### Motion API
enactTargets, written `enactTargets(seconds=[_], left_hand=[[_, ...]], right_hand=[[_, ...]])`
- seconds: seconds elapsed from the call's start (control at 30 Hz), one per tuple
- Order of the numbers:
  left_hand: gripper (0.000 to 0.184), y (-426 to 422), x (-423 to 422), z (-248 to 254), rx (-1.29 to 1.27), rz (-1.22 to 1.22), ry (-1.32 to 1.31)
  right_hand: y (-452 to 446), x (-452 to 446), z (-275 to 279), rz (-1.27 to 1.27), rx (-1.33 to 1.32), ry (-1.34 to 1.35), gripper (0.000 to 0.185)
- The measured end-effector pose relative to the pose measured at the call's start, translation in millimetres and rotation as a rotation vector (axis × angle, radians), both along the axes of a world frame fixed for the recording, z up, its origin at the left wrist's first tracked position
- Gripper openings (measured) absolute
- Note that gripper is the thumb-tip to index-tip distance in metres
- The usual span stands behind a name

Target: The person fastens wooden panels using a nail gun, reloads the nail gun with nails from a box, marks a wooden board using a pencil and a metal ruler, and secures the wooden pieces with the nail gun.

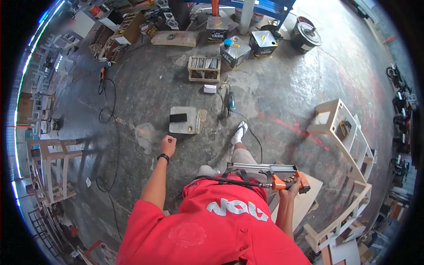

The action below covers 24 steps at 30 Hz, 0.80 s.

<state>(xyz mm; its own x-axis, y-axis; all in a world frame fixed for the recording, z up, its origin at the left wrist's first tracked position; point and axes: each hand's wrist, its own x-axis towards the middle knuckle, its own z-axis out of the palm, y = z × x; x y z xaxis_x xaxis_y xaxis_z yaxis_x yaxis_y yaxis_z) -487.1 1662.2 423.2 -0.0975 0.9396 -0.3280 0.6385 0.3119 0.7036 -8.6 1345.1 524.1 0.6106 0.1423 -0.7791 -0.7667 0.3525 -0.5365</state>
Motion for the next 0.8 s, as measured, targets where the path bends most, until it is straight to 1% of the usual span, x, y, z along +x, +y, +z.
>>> enactTargets(seconds=[0.03,0.1,0.13,0.17,0.23,0.27,0.4,0.5,0.53,0.6,0.63,0.67,0.7,0.73,0.77,0.8], left_hand=[[0.017,19,26,6,-0.009,0.008,0.015],[0.016,60,65,17,-0.072,-0.053,0.150],[0.015,83,77,-1,-0.036,-0.073,0.148],[0.015,106,83,-19,-0.055,-0.073,0.164],[0.018,148,120,-40,0.055,-0.139,0.108],[0.019,170,137,-49,0.048,-0.164,0.114],[0.021,266,203,-94,0.001,-0.183,0.170],[0.022,347,248,-154,-0.054,-0.176,0.202],[0.023,370,260,-181,-0.093,-0.169,0.213],[0.019,419,280,-251,-0.097,-0.168,0.255],[0.018,444,285,-299,-0.059,-0.191,0.238],[0.018,462,287,-345,-0.031,-0.209,0.225],[0.017,481,300,-366,-0.024,-0.207,0.266],[0.017,499,309,-386,-0.085,-0.200,0.297],[0.018,515,315,-419,-0.084,-0.196,0.314],[0.019,533,331,-420,-0.176,-0.225,0.373]], right_hand=[[28,13,-8,0.012,0.006,0.028,0.036],[79,38,-18,0.039,-0.043,0.072,0.036],[105,45,-22,0.060,-0.083,0.096,0.036],[128,51,-24,0.061,-0.101,0.113,0.036],[164,67,-24,0.146,-0.107,0.141,0.036],[177,70,-21,0.157,-0.056,0.159,0.037],[217,81,-31,0.233,-0.207,0.196,0.035],[237,82,-53,0.208,-0.273,0.169,0.035],[241,80,-57,0.181,-0.293,0.209,0.036],[249,73,-74,0.136,-0.351,0.243,0.036],[254,71,-80,0.124,-0.409,0.241,0.037],[273,65,-79,0.088,-0.442,0.299,0.038],[286,58,-83,0.078,-0.501,0.303,0.038],[292,53,-89,0.057,-0.509,0.341,0.039],[298,48,-94,0.032,-0.517,0.377,0.039],[308,43,-100,0.023,-0.541,0.391,0.039]])
